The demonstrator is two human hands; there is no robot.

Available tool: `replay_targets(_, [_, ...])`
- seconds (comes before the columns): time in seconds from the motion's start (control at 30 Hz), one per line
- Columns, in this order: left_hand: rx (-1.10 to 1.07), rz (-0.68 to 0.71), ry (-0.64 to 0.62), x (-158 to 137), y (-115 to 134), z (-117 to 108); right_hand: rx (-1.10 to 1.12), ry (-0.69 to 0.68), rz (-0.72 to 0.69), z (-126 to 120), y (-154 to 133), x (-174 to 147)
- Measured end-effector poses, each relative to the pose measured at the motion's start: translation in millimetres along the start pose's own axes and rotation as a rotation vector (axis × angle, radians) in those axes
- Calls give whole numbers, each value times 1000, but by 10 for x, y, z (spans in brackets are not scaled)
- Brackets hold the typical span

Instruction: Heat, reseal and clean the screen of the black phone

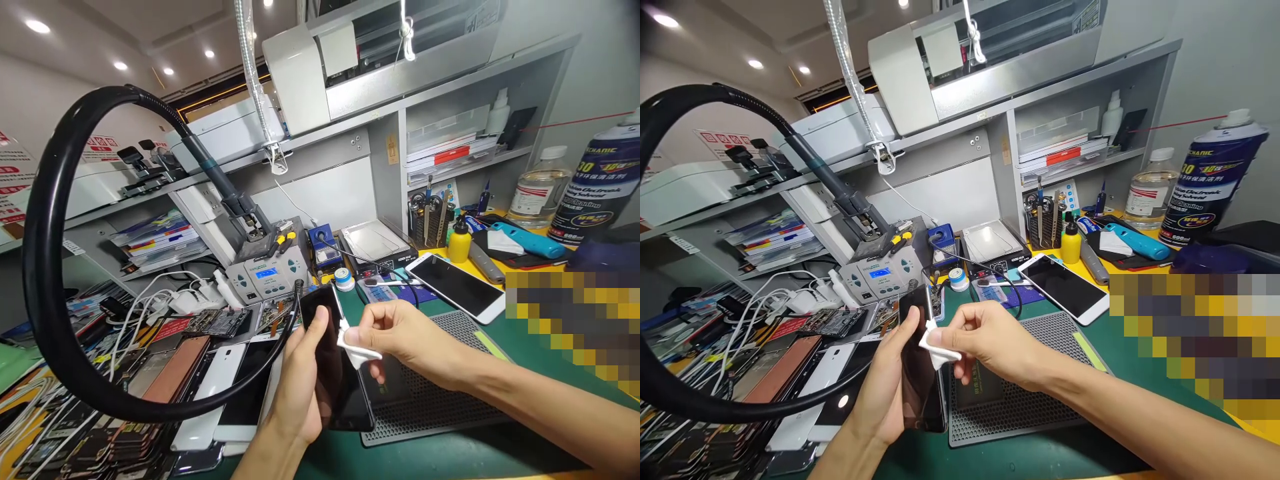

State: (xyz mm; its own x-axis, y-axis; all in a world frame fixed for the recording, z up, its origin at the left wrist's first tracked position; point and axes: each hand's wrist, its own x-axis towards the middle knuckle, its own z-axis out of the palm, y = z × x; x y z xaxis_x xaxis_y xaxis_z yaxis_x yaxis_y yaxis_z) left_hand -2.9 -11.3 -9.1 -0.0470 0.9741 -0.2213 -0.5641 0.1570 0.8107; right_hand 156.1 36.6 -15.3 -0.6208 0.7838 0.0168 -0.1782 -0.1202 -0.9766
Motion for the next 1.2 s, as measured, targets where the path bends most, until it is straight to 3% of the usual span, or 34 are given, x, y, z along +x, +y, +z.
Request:
replay_targets(0.33, [248, 120, -176, -88, -33, 71, 95, 132, -138, -100, -141, 27])
replay_targets(0.43, [300, 124, -174, -97, -33, 87, 137, 152, -157, -136, -166, 34])
replay_targets(0.67, [548, 270, -175, -58, -36, -13, -135, 290, -196, -140, -226, 10])
replay_targets(0.83, [717, 288, -276, -51, -27, -55, -191, 272, -156, -222, -289, -14])
replay_targets(1.0, [839, 286, -399, -75, -34, -25, -317, 137, -58, -285, -392, -20])
replay_targets(1.2, [876, 249, -373, -89, -48, -26, -377, 141, -58, -213, -408, 61])
